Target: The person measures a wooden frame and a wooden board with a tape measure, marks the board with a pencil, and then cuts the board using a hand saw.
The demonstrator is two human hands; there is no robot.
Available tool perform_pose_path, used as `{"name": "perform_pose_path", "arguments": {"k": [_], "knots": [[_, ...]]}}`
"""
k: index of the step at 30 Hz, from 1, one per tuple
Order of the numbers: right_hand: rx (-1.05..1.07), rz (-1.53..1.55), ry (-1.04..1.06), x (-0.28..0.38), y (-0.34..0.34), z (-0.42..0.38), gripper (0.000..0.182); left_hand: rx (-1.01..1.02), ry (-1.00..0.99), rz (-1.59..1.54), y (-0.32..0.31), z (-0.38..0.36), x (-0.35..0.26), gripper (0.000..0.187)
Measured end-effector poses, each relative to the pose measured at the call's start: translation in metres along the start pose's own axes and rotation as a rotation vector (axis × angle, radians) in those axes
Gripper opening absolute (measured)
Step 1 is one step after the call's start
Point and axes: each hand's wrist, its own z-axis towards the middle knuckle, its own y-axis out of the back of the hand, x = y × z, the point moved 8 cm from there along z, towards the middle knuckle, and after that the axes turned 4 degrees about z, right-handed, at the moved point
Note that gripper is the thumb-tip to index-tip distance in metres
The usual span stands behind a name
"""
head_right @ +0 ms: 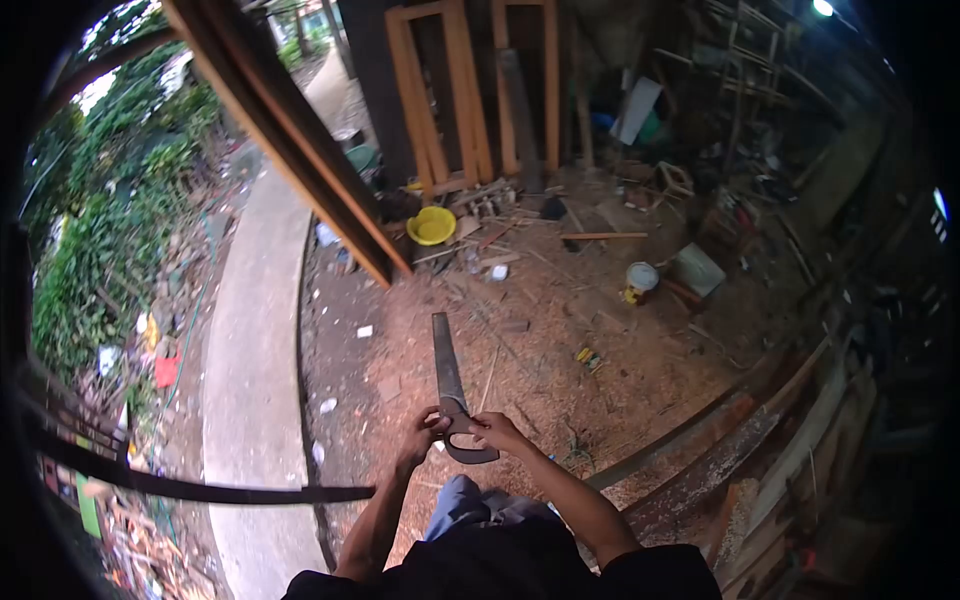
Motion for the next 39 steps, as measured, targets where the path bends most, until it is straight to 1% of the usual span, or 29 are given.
{"name": "perform_pose_path", "arguments": {"k": [3,4,5,8,9,11,12,13,15,16,20,22,23,25,26,27,29,30,32,33,34,35,37,38,39], "knots": [[-0.106,0.064,0.064,0.023,0.06,0.017,0.026,0.07,0.055,0.034,-0.037,0.063,-0.025,0.049],[-0.144,0.075,0.087,0.025,0.075,0.02,0.024,0.115,0.095,0.078,-0.048,0.089,-0.026,0.055],[-0.17,0.097,0.091,0.026,0.09,0.024,0.024,0.141,0.106,0.099,-0.055,0.109,-0.026,0.055],[-0.382,0.127,0.059,0.046,0.158,0.031,0.024,0.416,0.121,0.129,-0.11,0.173,-0.04,0.061],[-0.435,0.149,0.073,0.049,0.181,0.033,0.024,0.482,0.132,0.148,-0.128,0.192,-0.044,0.064],[-0.545,0.072,0.052,0.054,0.225,0.032,0.025,0.586,0.209,0.202,-0.17,0.235,-0.05,0.068],[-0.626,0.027,0.072,0.055,0.246,0.025,0.033,0.609,0.223,0.24,-0.19,0.255,-0.05,0.069],[-0.665,0.057,0.061,0.051,0.264,0.021,0.033,0.648,0.248,0.26,-0.213,0.271,-0.046,0.069],[-0.915,-0.068,0.088,0.043,0.307,0.016,0.041,0.797,0.26,0.175,-0.267,0.296,-0.05,0.066],[-1.025,-0.067,0.077,0.054,0.325,-0.002,0.035,0.835,0.257,0.252,-0.295,0.308,-0.053,0.063],[-1.199,-0.011,0.058,0.033,0.418,-0.026,0.035,0.966,0.294,0.382,-0.41,0.365,-0.037,0.063],[-1.299,0.046,0.155,0.031,0.473,-0.045,0.036,1.054,0.289,0.421,-0.474,0.392,-0.026,0.063],[-1.324,0.056,0.153,0.029,0.504,-0.05,0.036,1.078,0.293,0.433,-0.506,0.407,-0.021,0.063],[-1.345,0.087,0.078,0.009,0.57,-0.06,0.042,1.069,0.33,0.528,-0.569,0.439,0.0,0.061],[-1.367,0.066,0.12,0.007,0.6,-0.068,0.041,1.096,0.34,0.538,-0.603,0.449,0.007,0.061],[-1.394,0.082,0.109,0.01,0.625,-0.083,0.041,1.106,0.38,0.522,-0.631,0.458,0.016,0.061],[-1.401,0.191,0.008,0.016,0.666,-0.11,0.04,1.142,0.429,0.529,-0.69,0.47,0.021,0.061],[-1.47,0.102,-0.029,0.009,0.69,-0.121,0.039,1.168,0.446,0.525,-0.718,0.472,0.022,0.062],[-1.52,0.124,-0.046,0.01,0.723,-0.151,0.039,1.218,0.466,0.53,-0.775,0.472,0.02,0.062],[-1.547,0.125,-0.05,0.011,0.743,-0.166,0.039,1.253,0.467,0.588,-0.802,0.471,0.02,0.063],[-1.532,0.222,-0.05,0.006,0.761,-0.175,0.042,1.289,0.464,0.643,-0.832,0.471,0.021,0.064],[-1.556,0.233,-0.051,0.004,0.776,-0.187,0.042,1.313,0.465,0.655,-0.86,0.47,0.022,0.064],[-1.759,-0.091,-0.032,0.023,0.802,-0.221,0.055,1.332,0.441,0.695,-0.911,0.473,0.03,0.061],[-1.732,0.003,-0.122,0.017,0.813,-0.229,0.064,1.359,0.45,0.716,-0.933,0.473,0.036,0.061],[-1.762,0.028,-0.135,0.017,0.824,-0.237,0.064,1.389,0.46,0.717,-0.956,0.472,0.042,0.059]]}}
